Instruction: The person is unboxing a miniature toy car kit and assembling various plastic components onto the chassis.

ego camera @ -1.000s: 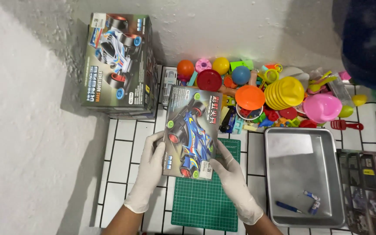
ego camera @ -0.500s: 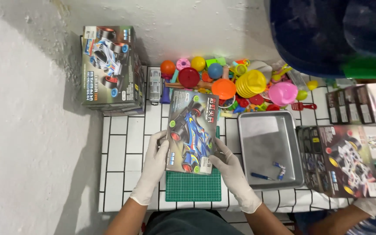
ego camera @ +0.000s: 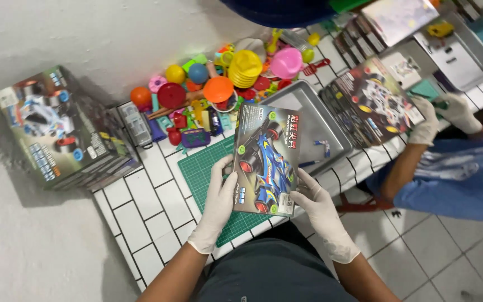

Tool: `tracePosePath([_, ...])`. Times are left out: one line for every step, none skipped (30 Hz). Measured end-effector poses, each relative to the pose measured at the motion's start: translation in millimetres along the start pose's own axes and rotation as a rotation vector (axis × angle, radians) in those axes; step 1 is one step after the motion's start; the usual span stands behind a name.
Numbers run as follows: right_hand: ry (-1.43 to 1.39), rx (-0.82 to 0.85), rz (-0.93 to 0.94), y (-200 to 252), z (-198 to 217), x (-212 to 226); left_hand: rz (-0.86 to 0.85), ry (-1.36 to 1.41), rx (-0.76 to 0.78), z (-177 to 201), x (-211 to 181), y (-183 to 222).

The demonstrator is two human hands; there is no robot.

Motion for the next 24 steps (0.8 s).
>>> tracePosePath([-0.018,-0.038,0.004,10.1,8.5,-2.8,0.005,-0.008,0.041,-8.5,0.5,-3.2])
tracePosePath([-0.032,-0.089,0.014,20.7,18.1,-5.2,-0.018,-0.035,0.121,-20.6,-1.4,-6.7])
tracePosePath([-0.045,-0.139,0.028,28.8,27.8,-6.0,-0.048,-0.063,0.199,-32.6,-4.6,-12.5])
tracePosePath([-0.061,-0.176,0.037,37.0,33.5,-8.1,-0.049,-0.071,0.239,-41.9,-0.2,-18.1])
tracePosePath([-0.124,-0.231,0.046,47.8,40.6,-12.1,-0.073,-0.099,0.298,-53.9,2.2,-21.9])
tracePosePath([-0.187,-0.287,0.055,58.8,47.7,-16.3,-0.098,-0.126,0.357,-66.8,4.9,-25.3])
tracePosePath([-0.206,-0.325,0.062,68.7,59.5,-22.9,-0.096,-0.133,0.399,-80.0,8.5,-29.1])
tracePosePath([-0.153,-0.344,0.053,78.6,70.1,-28.5,-0.128,-0.156,0.441,-94.3,9.6,-32.0])
tracePosePath([-0.1,-0.363,0.044,88.6,81.8,-33.5,-0.163,-0.179,0.483,-110.4,10.0,-35.3])
tracePosePath([-0.119,-0.402,0.052,101.2,88.0,-36.6,-0.164,-0.184,0.527,-125.8,9.9,-35.4])
tracePosePath([-0.118,-0.442,0.057,112.3,95.4,-38.2,-0.157,-0.183,0.569,-141.7,10.0,-37.1])
tracePosePath([-0.118,-0.483,0.061,124.0,102.8,-40.0,-0.15,-0.182,0.611,-158.3,10.2,-38.1])
tracePosePath([-0.134,-0.519,0.071,136.3,112.3,-43.0,-0.155,-0.189,0.65,-175.6,10.2,-38.0])
tracePosePath([-0.159,-0.554,0.071,149.0,122.0,-47.4,-0.152,-0.19,0.694,-193.8,11.1,-37.5])
tracePosePath([-0.184,-0.589,0.071,161.5,131.5,-52.2,-0.149,-0.191,0.737,-212.0,12.2,-36.7])
tracePosePath([-0.202,-0.623,0.082,172.5,143.4,-62.8,-0.153,-0.199,0.776,-231.4,12.1,-34.5])
tracePosePath([-0.274,-0.675,0.115,185.5,155.9,-75.3,-0.17,-0.204,0.818,-251.4,11.5,-30.8])
tracePosePath([-0.346,-0.726,0.15,199.0,168.5,-88.2,-0.187,-0.209,0.861,-272.3,11.3,-26.3])
tracePosePath([-0.361,-0.763,0.164,213.9,182.5,-99.0,-0.192,-0.214,0.902,-293.7,13.1,-23.6])
tracePosePath([-0.334,-0.79,0.154,228.6,196.5,-109.4,-0.149,-0.224,0.949,-316.2,18.8,-20.9])
tracePosePath([-0.304,-0.816,0.142,243.9,212.0,-120.1,-0.107,-0.234,0.993,-340.1,25.2,-17.7])
tracePosePath([-0.317,-0.852,0.154,261.3,222.7,-120.6,-0.112,-0.239,1.033,-365.1,26.6,-11.1])
tracePosePath([-0.325,-0.889,0.173,279.9,233.9,-120.4,-0.083,-0.246,1.063,-389.4,30.6,-3.5])
tracePosePath([-0.333,-0.927,0.193,298.9,245.3,-120.4,-0.054,-0.254,1.093,-414.1,34.9,4.7])
Point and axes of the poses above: each hand's wrist, its own y-axis away from the middle knuckle, its own z-axis out of the back of the hand, x = y × z, the point moved 8 cm from there along -y, towards the middle knuckle, and after that the axes turned 14 degrees about x, right-handed, at the moved point
